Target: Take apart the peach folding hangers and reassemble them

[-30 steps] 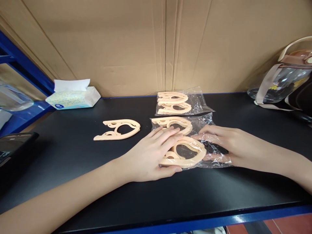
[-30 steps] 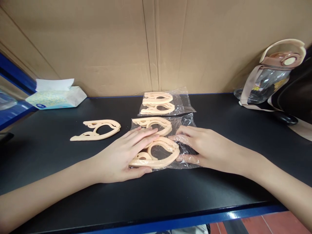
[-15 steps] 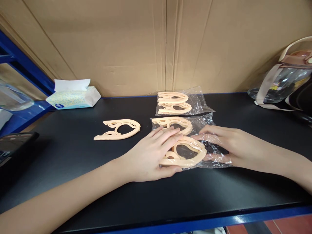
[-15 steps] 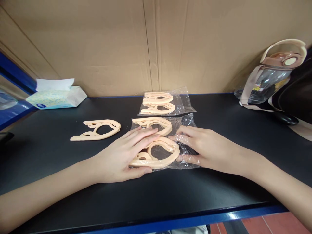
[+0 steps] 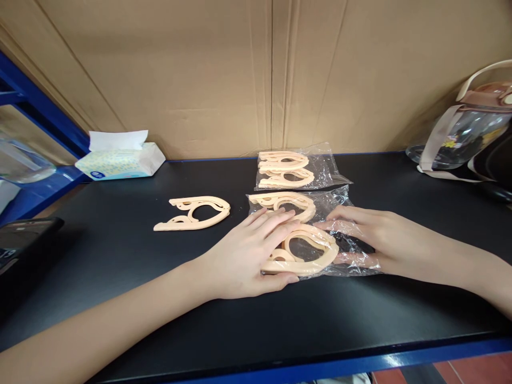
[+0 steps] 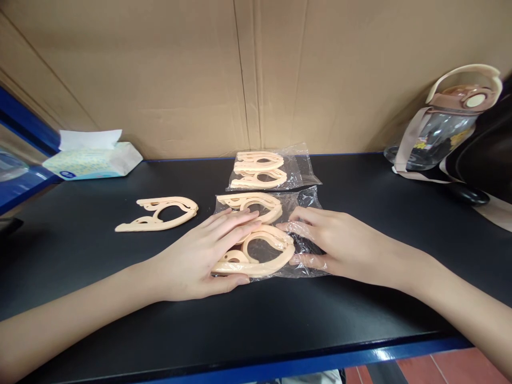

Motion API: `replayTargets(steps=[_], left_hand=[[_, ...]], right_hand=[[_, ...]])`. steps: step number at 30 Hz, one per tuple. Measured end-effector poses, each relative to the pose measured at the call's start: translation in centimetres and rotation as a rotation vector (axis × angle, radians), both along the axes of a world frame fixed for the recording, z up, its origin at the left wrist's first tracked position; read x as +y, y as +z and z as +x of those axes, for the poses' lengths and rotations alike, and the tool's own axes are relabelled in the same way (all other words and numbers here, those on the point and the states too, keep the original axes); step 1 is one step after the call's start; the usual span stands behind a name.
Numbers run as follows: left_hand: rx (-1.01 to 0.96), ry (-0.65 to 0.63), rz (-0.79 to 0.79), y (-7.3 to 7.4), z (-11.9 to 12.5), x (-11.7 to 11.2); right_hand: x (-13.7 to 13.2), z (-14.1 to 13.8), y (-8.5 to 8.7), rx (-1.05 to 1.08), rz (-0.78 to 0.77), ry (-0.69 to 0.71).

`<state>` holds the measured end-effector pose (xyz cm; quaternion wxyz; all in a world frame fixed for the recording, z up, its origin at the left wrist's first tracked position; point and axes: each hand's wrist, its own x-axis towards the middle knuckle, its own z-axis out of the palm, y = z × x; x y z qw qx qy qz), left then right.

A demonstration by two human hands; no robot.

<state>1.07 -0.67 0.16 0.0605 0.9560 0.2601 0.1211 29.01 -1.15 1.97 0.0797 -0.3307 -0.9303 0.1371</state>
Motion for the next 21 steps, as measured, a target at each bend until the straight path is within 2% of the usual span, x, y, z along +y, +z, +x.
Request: replayTargets(steps=[21], left_hand=[[0.005, -0.006, 0.019, -0.11, -0.07, -0.06]], right_hand=[[0.01, -0.01, -0.09, -0.005, 0.022, 0.000]])
